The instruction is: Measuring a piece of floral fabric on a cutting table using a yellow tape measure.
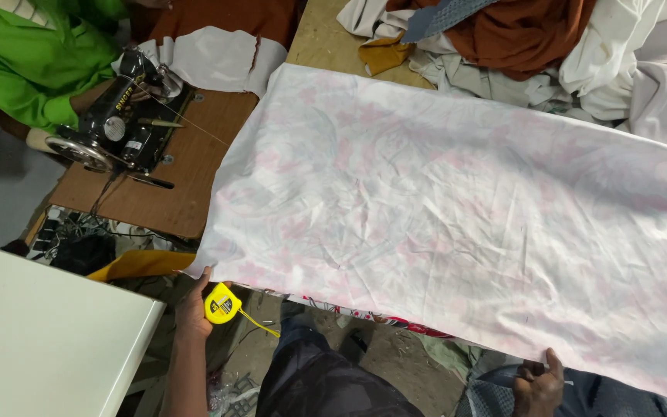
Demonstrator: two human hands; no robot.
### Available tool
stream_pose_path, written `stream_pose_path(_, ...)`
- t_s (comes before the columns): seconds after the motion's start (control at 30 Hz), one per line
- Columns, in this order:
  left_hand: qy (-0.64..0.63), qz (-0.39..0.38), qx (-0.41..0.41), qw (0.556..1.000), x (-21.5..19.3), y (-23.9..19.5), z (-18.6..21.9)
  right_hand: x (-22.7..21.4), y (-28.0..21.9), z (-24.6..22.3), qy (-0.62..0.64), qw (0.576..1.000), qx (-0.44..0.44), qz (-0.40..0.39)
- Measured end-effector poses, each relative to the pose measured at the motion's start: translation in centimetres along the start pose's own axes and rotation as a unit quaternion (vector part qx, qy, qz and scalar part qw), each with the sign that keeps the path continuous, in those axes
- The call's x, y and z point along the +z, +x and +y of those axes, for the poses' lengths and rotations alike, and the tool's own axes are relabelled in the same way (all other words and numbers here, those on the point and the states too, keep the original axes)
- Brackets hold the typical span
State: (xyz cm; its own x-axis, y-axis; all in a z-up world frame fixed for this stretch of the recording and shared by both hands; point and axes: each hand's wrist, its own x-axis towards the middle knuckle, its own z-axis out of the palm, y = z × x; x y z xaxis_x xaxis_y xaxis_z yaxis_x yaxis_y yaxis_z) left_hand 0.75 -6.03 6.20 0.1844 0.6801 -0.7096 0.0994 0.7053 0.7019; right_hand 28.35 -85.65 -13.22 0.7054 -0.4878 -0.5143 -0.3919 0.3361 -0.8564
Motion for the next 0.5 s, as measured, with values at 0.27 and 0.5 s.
stream_pose_path(0.27, -0.010, -0.001, 0.047, 0.999, 2.1, -0.9, 2.8, 2.7, 1.4, -8.4, -0.003, 0.979, 0.173, -0.109)
stream_pose_path(0.5, 0.200, -0.028, 0.197, 0.959, 20.5, -1.7, 18.8, 18.1, 8.2, -31.0, -0.117, 0.981, -0.156, -0.001)
